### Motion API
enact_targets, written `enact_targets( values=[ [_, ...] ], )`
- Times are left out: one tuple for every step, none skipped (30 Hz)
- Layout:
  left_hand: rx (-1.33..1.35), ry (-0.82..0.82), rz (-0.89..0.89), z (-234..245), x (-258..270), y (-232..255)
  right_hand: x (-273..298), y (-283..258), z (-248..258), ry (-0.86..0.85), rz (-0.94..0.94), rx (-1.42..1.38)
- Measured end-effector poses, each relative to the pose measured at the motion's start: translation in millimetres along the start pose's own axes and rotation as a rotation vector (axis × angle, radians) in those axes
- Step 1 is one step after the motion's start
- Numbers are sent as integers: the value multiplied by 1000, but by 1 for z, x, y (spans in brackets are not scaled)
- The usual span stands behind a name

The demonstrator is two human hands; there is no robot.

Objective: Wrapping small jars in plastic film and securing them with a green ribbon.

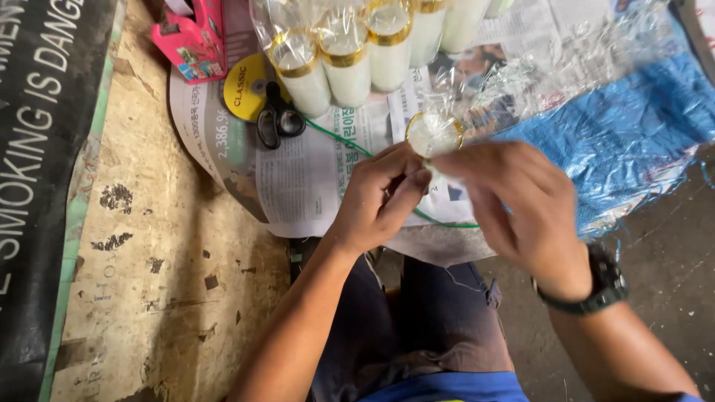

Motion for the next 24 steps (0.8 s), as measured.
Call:
enact_targets(
  values=[
    [-11,-1,45,1,0,2,-10,9,-3,-93,49,71],
    [-22,-2,90,2,1,3,-20,18,-6,-187,96,142],
    [-29,1,80,2,0,5,-22,23,-7,-183,108,144],
    [-34,26,99,4,-1,6,-24,28,-8,-192,105,181],
    [-38,54,123,4,-1,8,-25,33,-10,-206,99,216],
    [-44,59,118,6,-5,11,-27,31,-12,-206,108,215],
    [-51,71,115,6,-9,14,-28,30,-13,-192,76,155],
    [-59,83,113,7,-14,17,-30,28,-14,-178,45,95],
    [-60,84,105,7,-18,19,-29,31,-17,-175,52,99],
    [-95,102,102,7,-22,20,-28,34,-20,-152,16,87],
    [-130,119,100,8,-26,22,-27,37,-22,-127,-22,74],
    [-131,119,94,7,-27,16,-28,37,-25,-124,-18,78],
    [55,230,46,8,-26,11,-28,36,-27,-83,-39,62],
    [243,338,-1,8,-26,6,-28,36,-29,-42,-59,46],
    [243,335,-3,10,-22,5,-28,36,-29,-39,-59,47],
    [177,491,10,14,-18,4,-27,36,-29,-18,-89,10],
    [108,649,24,18,-13,3,-27,37,-30,0,-118,-30],
    [106,649,23,16,-8,-5,-26,39,-31,1,-117,-32],
    [-30,633,74,14,-3,-13,-25,41,-32,54,-127,-77],
    [-165,616,125,12,3,-20,-24,43,-33,107,-138,-122],
    [-166,617,124,8,2,-23,-25,42,-32,107,-135,-122],
    [-223,518,60,3,0,-25,-26,40,-32,92,-146,-129],
    [-277,420,1,-2,-1,-27,-26,38,-31,74,-158,-136],
    [-277,423,2,-4,-3,-27,-25,40,-32,72,-157,-135]
  ],
)
Point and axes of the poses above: each hand's wrist, its own x-axis away from the middle knuckle, its own z-axis out of the back of the hand, y = z × x, the point moved 1 cm from there along -x, towards the middle knuckle, and after that the axes turned 7 degrees about -z, right-handed, at the moved point
